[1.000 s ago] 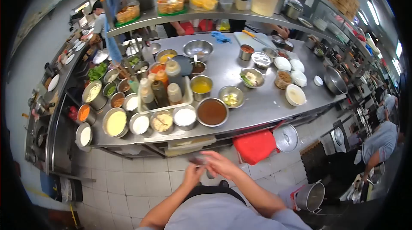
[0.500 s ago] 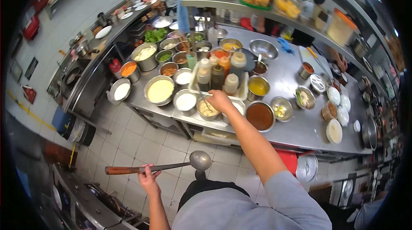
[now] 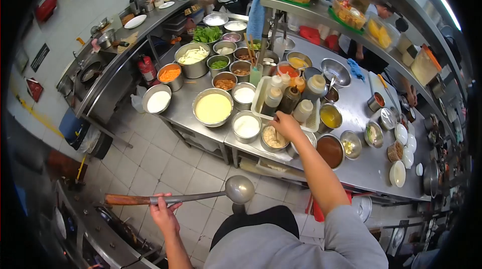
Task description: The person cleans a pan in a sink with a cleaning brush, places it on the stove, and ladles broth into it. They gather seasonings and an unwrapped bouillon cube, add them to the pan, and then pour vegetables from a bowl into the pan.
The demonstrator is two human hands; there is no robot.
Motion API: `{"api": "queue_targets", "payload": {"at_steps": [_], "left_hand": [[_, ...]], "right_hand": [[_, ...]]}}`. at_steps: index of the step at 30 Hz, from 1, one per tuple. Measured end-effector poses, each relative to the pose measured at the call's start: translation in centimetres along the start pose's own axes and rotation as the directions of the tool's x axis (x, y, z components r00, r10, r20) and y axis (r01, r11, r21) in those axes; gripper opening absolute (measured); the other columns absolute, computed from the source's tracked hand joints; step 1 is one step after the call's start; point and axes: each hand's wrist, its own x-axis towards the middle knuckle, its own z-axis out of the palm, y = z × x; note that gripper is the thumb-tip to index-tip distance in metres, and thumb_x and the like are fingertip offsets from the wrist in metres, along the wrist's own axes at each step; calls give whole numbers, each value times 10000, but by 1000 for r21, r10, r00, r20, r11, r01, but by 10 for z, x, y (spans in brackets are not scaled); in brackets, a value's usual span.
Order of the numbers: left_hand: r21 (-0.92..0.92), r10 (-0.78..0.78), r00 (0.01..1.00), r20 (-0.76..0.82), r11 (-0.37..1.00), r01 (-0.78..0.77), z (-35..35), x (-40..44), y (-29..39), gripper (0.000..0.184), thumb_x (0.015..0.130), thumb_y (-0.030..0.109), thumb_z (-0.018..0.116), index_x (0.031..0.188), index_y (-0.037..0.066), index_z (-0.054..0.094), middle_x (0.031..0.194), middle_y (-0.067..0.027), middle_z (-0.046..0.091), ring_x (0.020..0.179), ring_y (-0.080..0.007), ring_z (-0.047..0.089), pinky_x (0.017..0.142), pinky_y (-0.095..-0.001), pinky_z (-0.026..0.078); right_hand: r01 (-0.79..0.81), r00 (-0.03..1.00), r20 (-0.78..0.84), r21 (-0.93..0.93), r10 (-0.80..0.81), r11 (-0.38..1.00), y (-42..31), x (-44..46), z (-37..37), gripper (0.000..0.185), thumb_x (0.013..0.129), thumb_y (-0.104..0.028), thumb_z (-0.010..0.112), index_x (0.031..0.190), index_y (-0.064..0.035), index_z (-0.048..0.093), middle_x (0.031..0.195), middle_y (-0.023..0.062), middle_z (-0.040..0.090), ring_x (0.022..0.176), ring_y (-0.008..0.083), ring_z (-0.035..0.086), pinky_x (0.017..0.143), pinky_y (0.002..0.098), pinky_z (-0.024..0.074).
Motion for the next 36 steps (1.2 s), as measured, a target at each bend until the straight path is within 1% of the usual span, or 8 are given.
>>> {"api": "queue_targets", "payload": {"at_steps": [4,6,13,18,20,26,30,36], "left_hand": [[-19,-10,999,36,1000,11,12,21,3,200,956,197,484,1088,47,474,1031,-100,533,956,-191,575,595,-342,595],[-40,6,998,60,999,-3,21,27,6,201,955,202,485,1090,53,476,1035,-97,536,971,-194,575,600,-345,596],[-50,50,989,141,998,-43,59,39,19,228,961,252,478,1113,81,478,1027,-102,566,1009,-192,567,626,-329,594],[-58,55,993,106,997,-49,85,42,34,226,965,241,459,1102,64,485,1024,-121,554,985,-202,560,623,-341,600],[-64,66,987,144,996,-57,89,41,38,231,965,244,458,1108,64,487,1029,-125,557,994,-202,558,622,-338,603],[-76,85,987,135,994,-75,100,30,40,241,965,247,463,1112,58,487,1021,-129,564,987,-202,564,613,-331,608],[-81,94,988,126,993,-84,108,21,39,245,964,249,468,1108,52,486,1007,-133,569,979,-201,568,614,-328,611],[-69,87,991,100,994,-80,116,8,39,243,963,251,471,1101,51,486,1004,-133,569,971,-198,569,605,-321,610]], "right_hand": [[76,989,126,36,-80,996,24,-58,-31,257,856,-256,575,955,-34,658,866,183,653,836,356,619,729,424,475],[197,979,-82,197,-184,960,26,-89,-46,240,870,-222,567,1011,-54,664,883,171,655,838,331,619,732,400,478],[254,935,-299,195,-189,947,46,-160,-24,162,873,-104,580,993,-32,662,897,113,661,820,259,612,757,334,483],[126,851,-448,681,274,721,66,-164,-37,162,922,-120,522,947,2,626,764,92,615,766,157,602,686,267,468],[-27,882,-372,571,289,820,79,-160,-51,169,923,-144,518,902,-10,618,769,95,620,751,179,609,666,287,471],[14,901,-426,219,83,976,92,-148,-53,195,913,-210,525,884,-41,617,773,121,629,749,291,613,681,371,481],[42,926,-374,217,44,975,94,-141,-51,214,917,-232,520,884,-46,620,760,121,632,756,309,613,691,388,480],[-87,956,-188,553,226,828,112,-133,-38,250,954,-216,493,868,-5,595,699,66,614,626,137,593,585,271,465]]}}
